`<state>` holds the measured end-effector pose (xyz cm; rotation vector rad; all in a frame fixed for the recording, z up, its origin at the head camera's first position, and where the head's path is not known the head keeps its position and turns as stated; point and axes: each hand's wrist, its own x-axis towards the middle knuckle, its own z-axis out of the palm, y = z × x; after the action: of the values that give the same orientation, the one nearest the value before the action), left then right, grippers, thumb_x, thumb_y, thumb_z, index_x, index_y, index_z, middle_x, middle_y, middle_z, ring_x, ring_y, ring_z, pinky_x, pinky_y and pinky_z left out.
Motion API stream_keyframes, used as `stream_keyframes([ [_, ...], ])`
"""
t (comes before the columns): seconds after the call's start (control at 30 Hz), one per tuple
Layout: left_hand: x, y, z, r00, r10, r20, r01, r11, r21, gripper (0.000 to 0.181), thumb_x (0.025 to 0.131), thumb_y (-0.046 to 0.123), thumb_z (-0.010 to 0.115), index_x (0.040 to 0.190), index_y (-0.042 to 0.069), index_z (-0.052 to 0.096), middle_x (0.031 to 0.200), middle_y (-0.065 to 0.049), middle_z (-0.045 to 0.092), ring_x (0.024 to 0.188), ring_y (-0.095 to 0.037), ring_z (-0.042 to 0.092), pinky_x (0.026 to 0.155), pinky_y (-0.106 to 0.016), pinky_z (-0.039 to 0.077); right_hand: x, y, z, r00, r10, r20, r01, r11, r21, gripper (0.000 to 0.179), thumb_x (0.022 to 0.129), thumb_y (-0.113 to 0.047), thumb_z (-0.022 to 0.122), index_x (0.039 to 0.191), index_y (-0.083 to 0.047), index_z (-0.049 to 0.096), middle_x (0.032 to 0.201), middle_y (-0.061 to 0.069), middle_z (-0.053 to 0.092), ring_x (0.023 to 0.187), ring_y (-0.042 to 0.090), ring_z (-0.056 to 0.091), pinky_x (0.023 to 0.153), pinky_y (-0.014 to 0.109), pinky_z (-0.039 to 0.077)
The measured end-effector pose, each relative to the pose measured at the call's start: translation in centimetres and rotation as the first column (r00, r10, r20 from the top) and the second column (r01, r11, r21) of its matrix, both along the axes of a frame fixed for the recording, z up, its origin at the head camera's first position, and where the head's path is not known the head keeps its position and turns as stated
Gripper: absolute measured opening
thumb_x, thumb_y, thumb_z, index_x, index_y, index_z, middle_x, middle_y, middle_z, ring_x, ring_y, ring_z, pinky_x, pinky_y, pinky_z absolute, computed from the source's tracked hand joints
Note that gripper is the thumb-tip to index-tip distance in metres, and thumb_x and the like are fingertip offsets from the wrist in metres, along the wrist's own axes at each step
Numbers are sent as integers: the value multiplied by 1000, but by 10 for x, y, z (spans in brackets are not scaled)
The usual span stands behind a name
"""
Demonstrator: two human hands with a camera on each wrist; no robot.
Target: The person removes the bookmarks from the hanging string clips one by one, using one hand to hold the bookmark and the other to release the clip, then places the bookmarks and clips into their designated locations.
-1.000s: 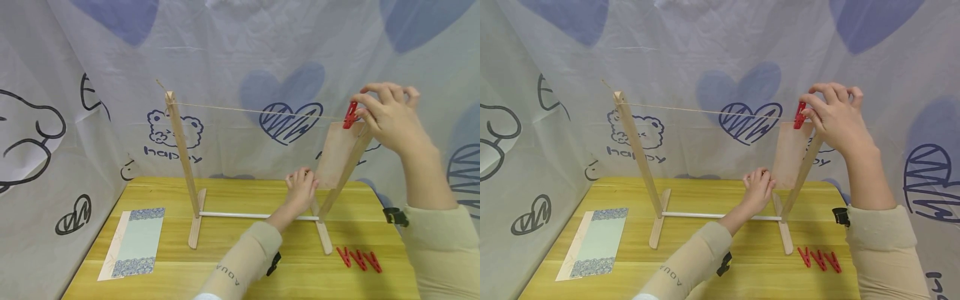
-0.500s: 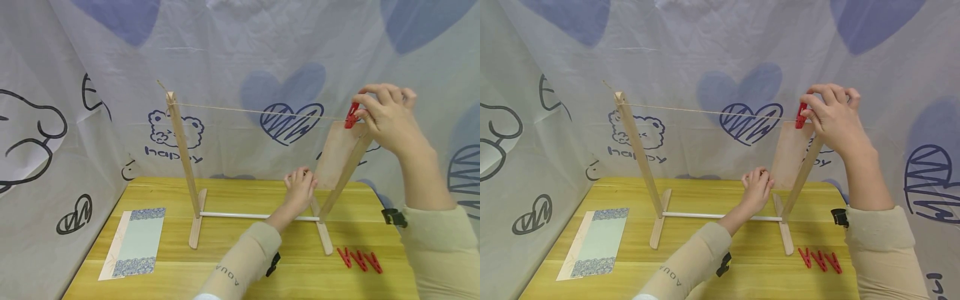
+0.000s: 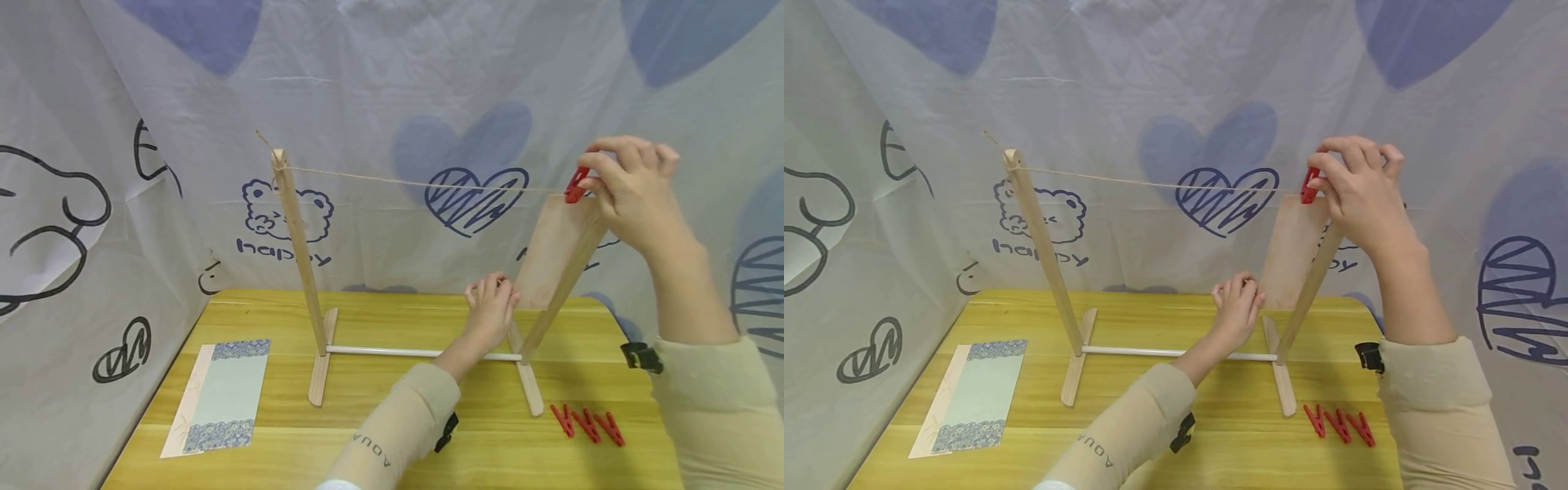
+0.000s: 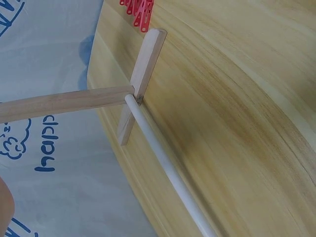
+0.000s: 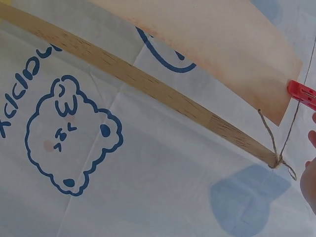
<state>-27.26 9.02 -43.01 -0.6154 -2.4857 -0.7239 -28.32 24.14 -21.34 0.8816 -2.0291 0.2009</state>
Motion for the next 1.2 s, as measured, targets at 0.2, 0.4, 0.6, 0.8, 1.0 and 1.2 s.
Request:
stream_keyframes([
  [0.2,0,-2,0,1000,1,-18,0,1000,22,21,99,29,35,95,14,50,121,-4,43,109,-18,41,94,-41,22,-1,-5,0,997,29,-67,-33,998,-51,40,93,-41,40,98,-5,54,110,16,47,104,38,37,84,55,13],
  [0.4,0,-5,-1,1000,5,-16,-5,1000,18,22,99,29,35,96,14,50,120,-4,43,109,-17,41,95,-41,22,2,-10,0,994,44,-105,-55,994,-97,39,93,-41,41,96,-5,54,109,16,48,104,39,38,84,54,13],
  [0.6,-1,-7,-2,1000,5,-8,-5,1000,8,21,99,29,34,97,15,50,121,-4,42,108,-17,41,95,-41,22,2,-13,0,989,44,-139,-65,986,-152,39,93,-41,41,94,-4,55,108,17,49,105,37,38,84,52,14],
  [0.8,-2,-8,-3,999,17,-28,-17,1000,4,20,99,28,36,96,14,50,120,-3,43,105,-17,42,94,-41,23,-2,-13,-1,983,36,-180,-75,973,-216,39,91,-41,45,91,-4,57,107,16,52,104,35,40,85,49,16],
  [1.0,-2,-11,-5,999,20,-30,-20,1000,13,19,98,28,37,96,14,50,120,-3,43,106,-17,42,95,-41,23,0,-12,0,983,29,-184,-73,969,-237,41,90,-44,44,91,-5,57,106,15,53,103,35,41,87,45,15],
  [1.2,-4,-16,-9,999,27,-29,-27,1000,8,19,98,28,38,95,14,50,121,-3,43,107,-18,42,95,-42,23,6,-15,0,976,29,-217,-88,960,-266,45,90,-47,42,89,-4,56,105,15,54,101,35,42,87,44,15],
])
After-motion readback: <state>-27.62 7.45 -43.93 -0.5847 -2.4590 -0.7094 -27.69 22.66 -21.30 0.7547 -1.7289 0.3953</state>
